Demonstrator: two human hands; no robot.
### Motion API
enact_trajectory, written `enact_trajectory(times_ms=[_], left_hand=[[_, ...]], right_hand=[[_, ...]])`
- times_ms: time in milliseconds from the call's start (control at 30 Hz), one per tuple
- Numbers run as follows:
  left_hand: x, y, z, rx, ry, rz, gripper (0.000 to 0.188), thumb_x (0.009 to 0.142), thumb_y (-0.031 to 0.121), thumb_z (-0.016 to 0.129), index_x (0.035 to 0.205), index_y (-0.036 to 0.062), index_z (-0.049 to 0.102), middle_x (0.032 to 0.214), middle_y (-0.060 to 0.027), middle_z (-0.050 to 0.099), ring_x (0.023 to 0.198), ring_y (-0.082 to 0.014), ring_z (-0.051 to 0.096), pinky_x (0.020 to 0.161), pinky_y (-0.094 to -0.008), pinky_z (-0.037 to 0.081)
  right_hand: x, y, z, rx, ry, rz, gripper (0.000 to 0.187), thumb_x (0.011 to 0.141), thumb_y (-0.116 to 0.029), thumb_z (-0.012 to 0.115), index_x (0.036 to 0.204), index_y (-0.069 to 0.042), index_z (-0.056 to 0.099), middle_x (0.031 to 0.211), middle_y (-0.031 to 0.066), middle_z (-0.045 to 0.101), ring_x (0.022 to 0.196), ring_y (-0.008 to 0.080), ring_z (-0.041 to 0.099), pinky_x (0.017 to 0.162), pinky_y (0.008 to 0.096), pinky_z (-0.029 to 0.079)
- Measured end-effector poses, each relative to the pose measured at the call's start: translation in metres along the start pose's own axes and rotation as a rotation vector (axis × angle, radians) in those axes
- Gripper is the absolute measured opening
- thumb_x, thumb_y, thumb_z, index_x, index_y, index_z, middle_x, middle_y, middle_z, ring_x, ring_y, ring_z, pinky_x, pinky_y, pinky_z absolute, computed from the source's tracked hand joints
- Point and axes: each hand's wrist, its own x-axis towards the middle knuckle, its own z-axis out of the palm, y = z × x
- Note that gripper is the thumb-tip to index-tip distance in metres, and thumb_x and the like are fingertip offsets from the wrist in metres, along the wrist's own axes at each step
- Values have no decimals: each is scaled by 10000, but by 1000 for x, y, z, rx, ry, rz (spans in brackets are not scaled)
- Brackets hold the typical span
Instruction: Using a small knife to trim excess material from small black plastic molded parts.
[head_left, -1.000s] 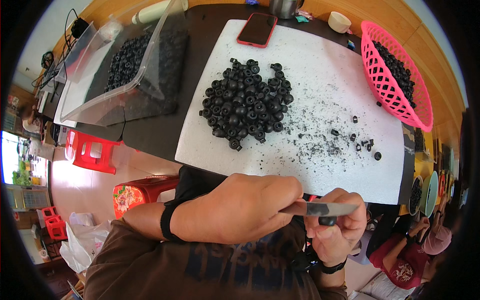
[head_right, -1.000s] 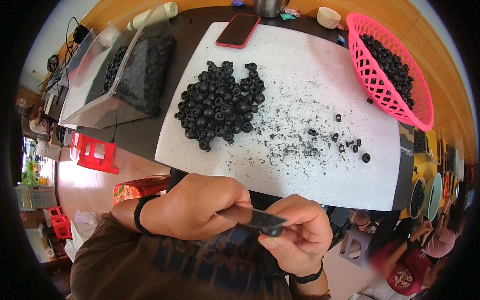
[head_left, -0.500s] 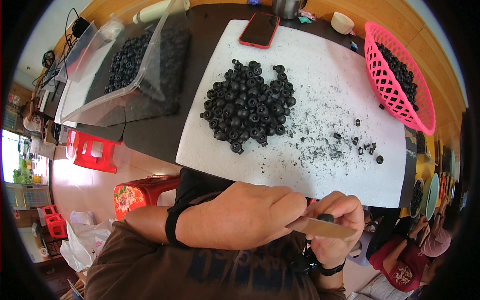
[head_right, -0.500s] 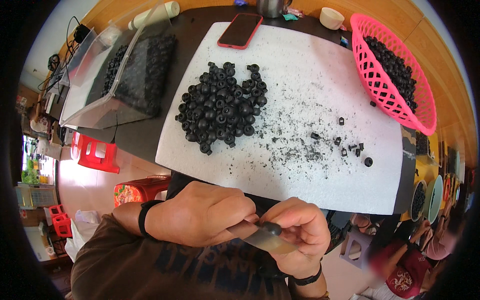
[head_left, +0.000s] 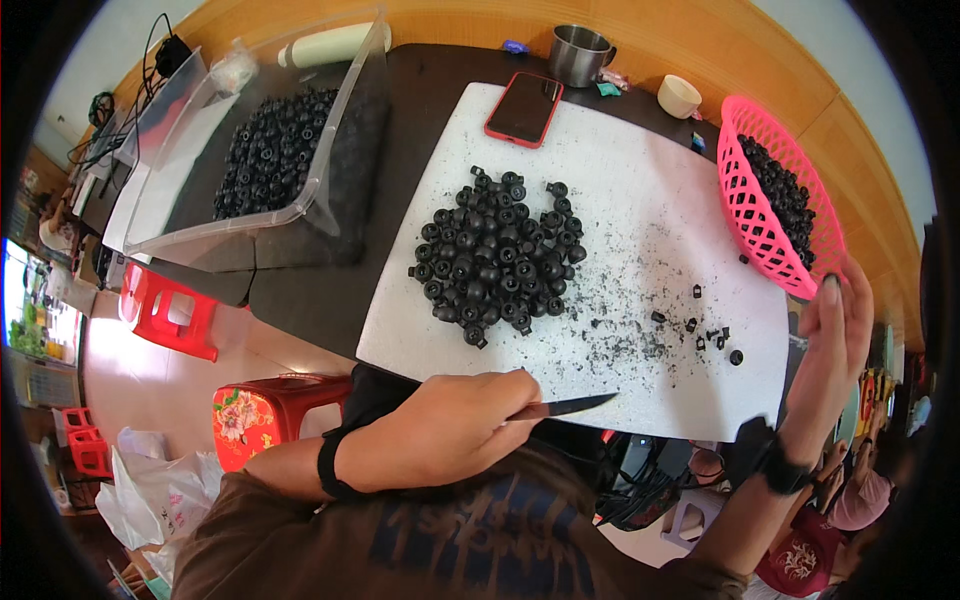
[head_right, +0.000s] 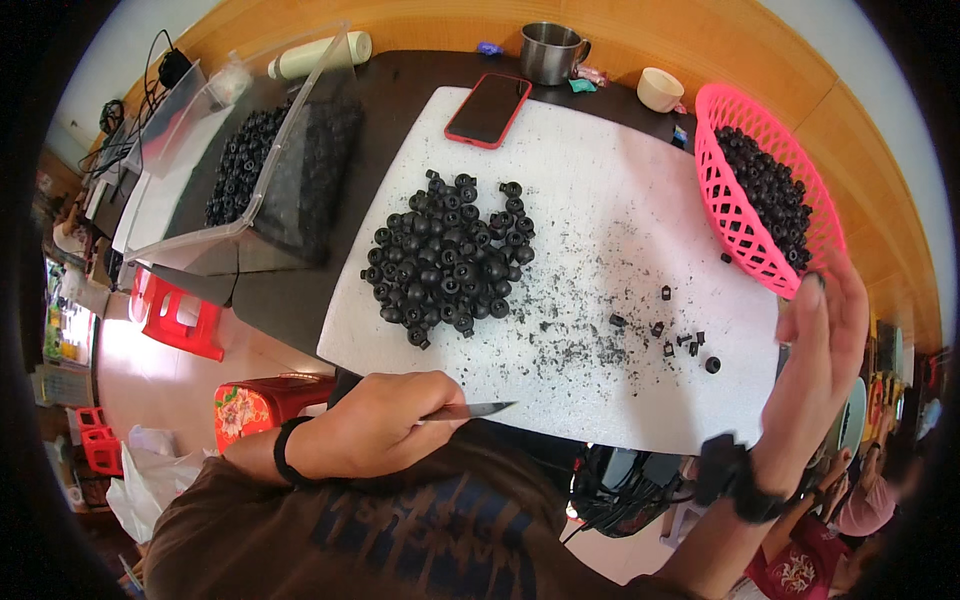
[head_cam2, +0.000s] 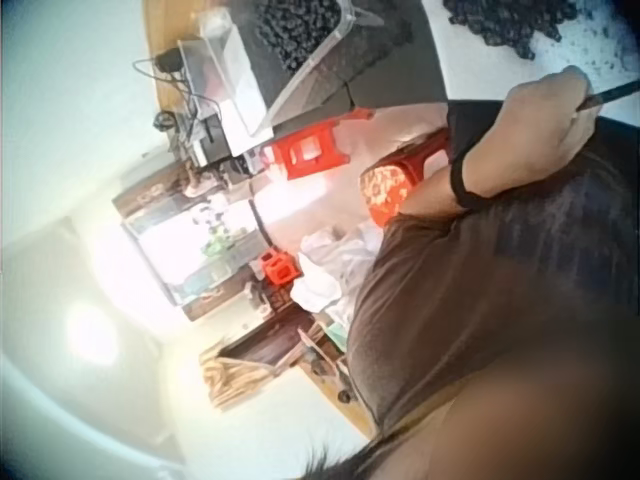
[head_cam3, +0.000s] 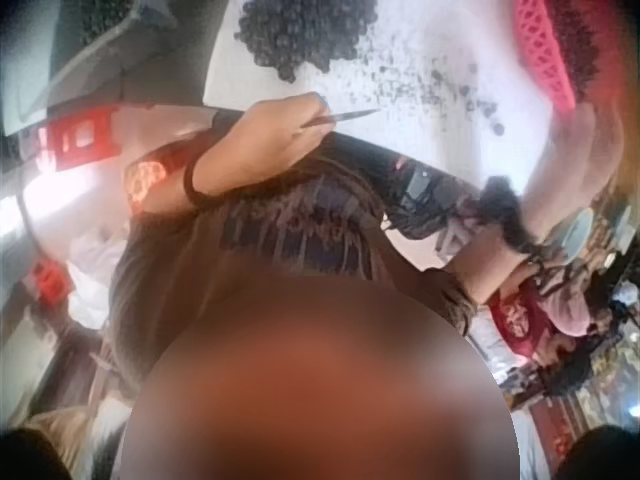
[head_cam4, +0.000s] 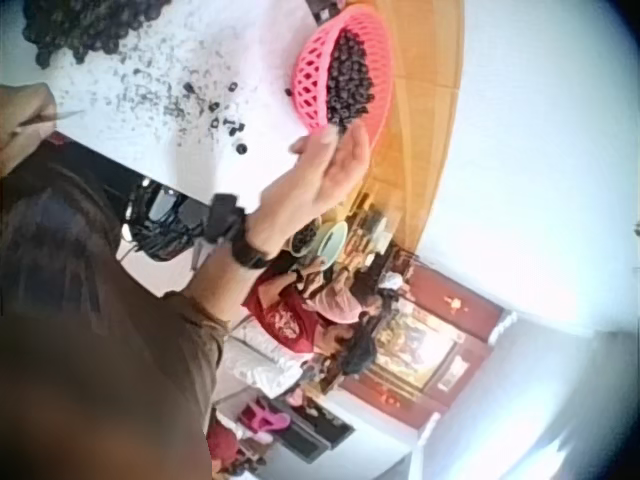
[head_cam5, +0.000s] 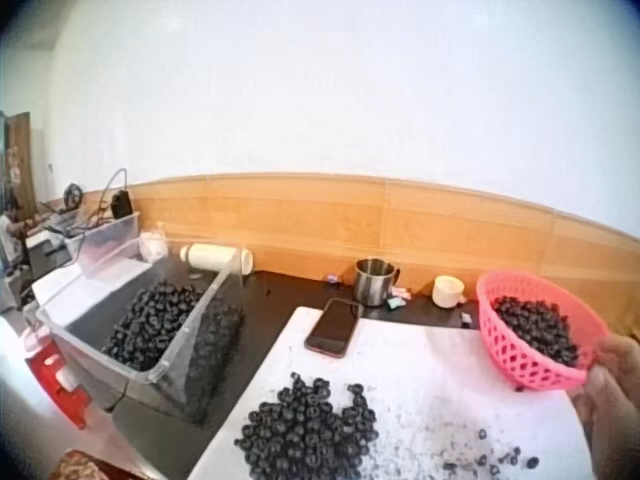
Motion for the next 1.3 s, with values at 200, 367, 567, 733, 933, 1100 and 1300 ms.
enact_trajectory(times_ms=[200,367,567,733,933,1100,1300], left_hand=[[-9,-11,-6,-69,44,-4,126,843,104,576,904,29,497,787,-142,593,723,-335,593,605,-380,459],[-12,-16,-11,-197,42,-25,112,874,122,567,903,25,520,739,-104,573,645,-241,579,582,-330,447],[-19,-8,-32,-671,63,21,124,913,129,529,909,5,538,629,-24,459,543,-83,424,505,-257,356],[-21,18,-56,-1374,-171,171,257,921,212,511,871,-39,533,631,-53,443,516,-122,392,484,-287,311],[-2,48,-46,-1552,-620,648,257,903,105,518,837,-143,539,512,-129,466,379,-202,402,363,-317,307],[1,58,-40,-1532,-731,590,258,904,124,522,829,-122,550,520,-121,477,379,-201,408,361,-319,308],[6,59,-33,-1533,-773,518,260,904,146,528,818,-97,562,529,-113,490,379,-199,416,359,-320,309]], right_hand=[[30,12,-1,-91,-235,-7,199,934,-145,505,1108,-58,544,750,-65,440,608,15,345,540,167,268],[28,12,12,-116,-245,24,164,941,-152,491,1074,-79,551,716,-70,424,578,10,325,517,165,249],[35,18,6,-93,-185,51,208,936,-170,506,1108,-59,545,714,-68,425,558,2,336,497,160,250],[68,38,-13,-185,-58,21,323,891,-204,579,1153,-21,526,774,-34,498,595,18,411,518,160,333],[85,71,-16,-655,89,-229,378,844,-202,625,1127,33,538,887,59,588,735,103,529,680,218,437],[46,61,-14,-355,-67,-80,180,857,-101,595,956,48,583,833,53,593,782,107,550,715,245,445],[19,38,-12,-414,-64,-129,129,843,-98,604,895,20,600,842,77,590,772,142,547,728,268,439]])
